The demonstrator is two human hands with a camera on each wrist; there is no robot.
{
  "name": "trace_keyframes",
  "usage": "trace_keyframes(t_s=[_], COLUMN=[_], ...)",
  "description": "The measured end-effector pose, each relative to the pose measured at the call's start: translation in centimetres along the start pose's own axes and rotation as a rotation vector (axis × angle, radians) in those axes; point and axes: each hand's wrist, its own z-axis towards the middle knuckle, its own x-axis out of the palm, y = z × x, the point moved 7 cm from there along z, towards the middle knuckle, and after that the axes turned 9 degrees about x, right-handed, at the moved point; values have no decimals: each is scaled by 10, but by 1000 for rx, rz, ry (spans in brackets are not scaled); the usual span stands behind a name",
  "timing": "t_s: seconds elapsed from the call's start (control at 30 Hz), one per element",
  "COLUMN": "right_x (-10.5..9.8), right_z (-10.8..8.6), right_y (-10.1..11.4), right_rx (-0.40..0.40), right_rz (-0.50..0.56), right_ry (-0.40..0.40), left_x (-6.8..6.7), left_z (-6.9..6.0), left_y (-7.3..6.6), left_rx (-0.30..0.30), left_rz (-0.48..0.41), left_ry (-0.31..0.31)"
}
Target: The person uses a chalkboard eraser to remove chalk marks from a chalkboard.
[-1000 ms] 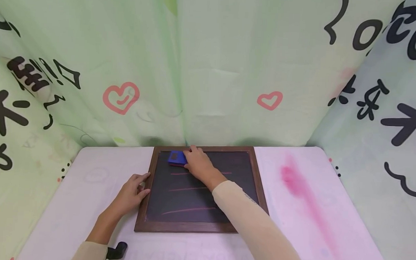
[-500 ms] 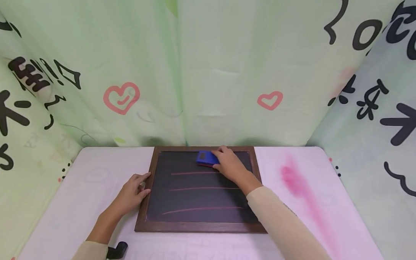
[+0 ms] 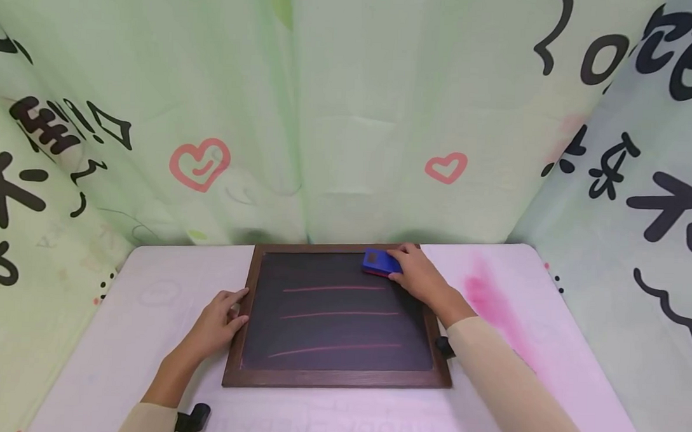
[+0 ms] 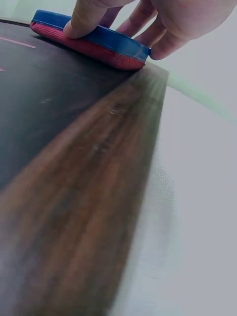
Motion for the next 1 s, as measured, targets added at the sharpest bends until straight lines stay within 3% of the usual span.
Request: trace_keyframes(t_s=[0.53,1.0], right_x=[-2,8], right_z=[2,17], right_y=[-7,16], right_rx=[-3,-35], right_rz=[19,-13], right_ry=[32,54], left_x=[1,0], left_z=[2,1], left_y=[2,0], left_rx=[-6,4], left_rz=[-10,-8], left_ry=[1,-11])
